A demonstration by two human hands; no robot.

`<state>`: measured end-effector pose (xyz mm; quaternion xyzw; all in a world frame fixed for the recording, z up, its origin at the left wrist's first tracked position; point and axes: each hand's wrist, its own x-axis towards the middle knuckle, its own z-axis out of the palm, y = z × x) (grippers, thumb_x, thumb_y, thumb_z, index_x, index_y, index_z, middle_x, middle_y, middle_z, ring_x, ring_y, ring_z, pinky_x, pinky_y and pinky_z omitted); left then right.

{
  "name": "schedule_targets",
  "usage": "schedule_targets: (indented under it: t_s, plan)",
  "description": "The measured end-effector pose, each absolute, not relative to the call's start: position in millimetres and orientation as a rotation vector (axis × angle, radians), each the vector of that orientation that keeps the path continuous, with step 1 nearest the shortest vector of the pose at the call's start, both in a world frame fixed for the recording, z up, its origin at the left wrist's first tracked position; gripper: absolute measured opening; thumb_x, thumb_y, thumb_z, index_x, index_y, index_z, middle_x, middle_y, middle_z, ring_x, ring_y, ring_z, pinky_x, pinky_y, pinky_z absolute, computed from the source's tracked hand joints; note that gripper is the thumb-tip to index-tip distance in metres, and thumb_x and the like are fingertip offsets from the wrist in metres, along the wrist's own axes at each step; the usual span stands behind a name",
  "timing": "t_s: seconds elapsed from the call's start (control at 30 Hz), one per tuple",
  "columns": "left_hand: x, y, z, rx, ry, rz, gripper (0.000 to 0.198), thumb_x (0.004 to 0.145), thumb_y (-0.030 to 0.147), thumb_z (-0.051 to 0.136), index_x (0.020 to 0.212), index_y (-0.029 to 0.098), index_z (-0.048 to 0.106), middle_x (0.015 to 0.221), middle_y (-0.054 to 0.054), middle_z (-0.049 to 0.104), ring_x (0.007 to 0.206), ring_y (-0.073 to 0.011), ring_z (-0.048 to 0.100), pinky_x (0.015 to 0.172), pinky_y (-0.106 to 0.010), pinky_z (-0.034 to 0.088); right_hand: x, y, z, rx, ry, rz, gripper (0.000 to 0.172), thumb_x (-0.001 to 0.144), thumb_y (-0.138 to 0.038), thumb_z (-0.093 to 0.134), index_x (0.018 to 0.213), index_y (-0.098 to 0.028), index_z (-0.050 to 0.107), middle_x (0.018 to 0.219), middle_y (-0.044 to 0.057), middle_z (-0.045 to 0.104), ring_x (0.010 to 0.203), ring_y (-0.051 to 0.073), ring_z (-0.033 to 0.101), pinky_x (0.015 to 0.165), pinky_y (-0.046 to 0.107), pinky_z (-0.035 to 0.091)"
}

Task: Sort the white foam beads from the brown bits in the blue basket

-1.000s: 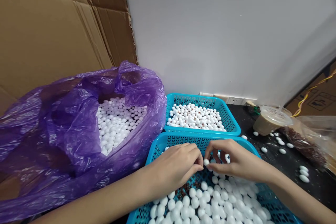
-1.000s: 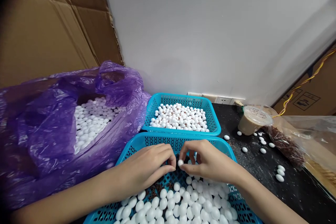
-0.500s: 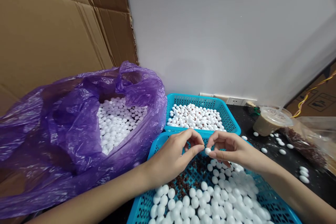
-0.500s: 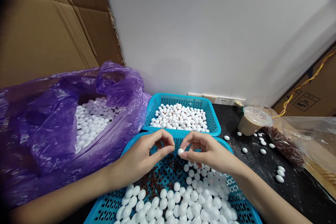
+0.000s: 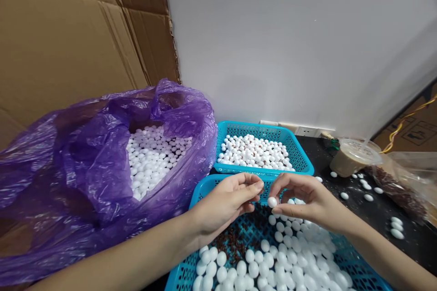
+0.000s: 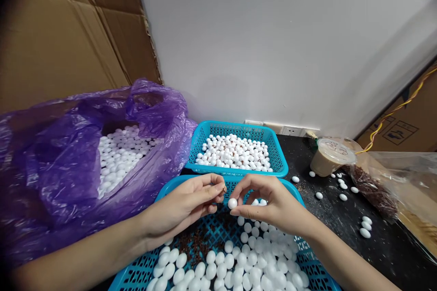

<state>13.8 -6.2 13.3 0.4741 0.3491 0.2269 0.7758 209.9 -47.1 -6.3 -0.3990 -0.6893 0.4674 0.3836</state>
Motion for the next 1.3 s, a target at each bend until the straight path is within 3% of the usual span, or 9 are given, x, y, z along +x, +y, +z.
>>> schedule_targets:
  t_s: [0.23,0.37,1.3]
  plan:
    - [14.5,-6.3,14.1,1.095,0.689,0.468,0.016,0.082,0.026,0.059,0.084,0.012,0.051,0.078,0.000,0.052,0.067,-0.0071,0.045,0.063,-0.022,0.036,205.0,-52.5,-3.2,-0.959,-1.965,0.750,0.014,0.078,-0.015,0.065,0.091,-0.021,0.062,0.084,0.001,0.067,0.073,0.012,0.063,0.066,0.024,0.055]
    - [13.6,-7.1,12.4,1.089,0.671,0.462,0.020,0.081,0.029,0.060,0.086,0.012,0.051,0.079,-0.002,0.053,0.073,-0.0108,0.050,0.063,-0.024,0.040,204.7,-53.4,-3.3,-0.944,-2.006,0.597,0.017,0.078,-0.014,0.064,0.093,-0.022,0.062,0.084,0.001,0.067,0.073,0.012,0.063,0.065,0.023,0.055]
    - [14.0,-7.4,10.6,1.080,0.708,0.463,0.027,0.075,0.031,0.066,0.085,0.013,0.048,0.073,0.000,0.054,0.068,-0.0111,0.052,0.062,-0.026,0.042,204.8,-55.5,-4.6,-0.883,-2.085,0.412,0.016,0.082,-0.012,0.061,0.094,-0.023,0.060,0.087,0.003,0.070,0.079,0.014,0.067,0.068,0.024,0.056]
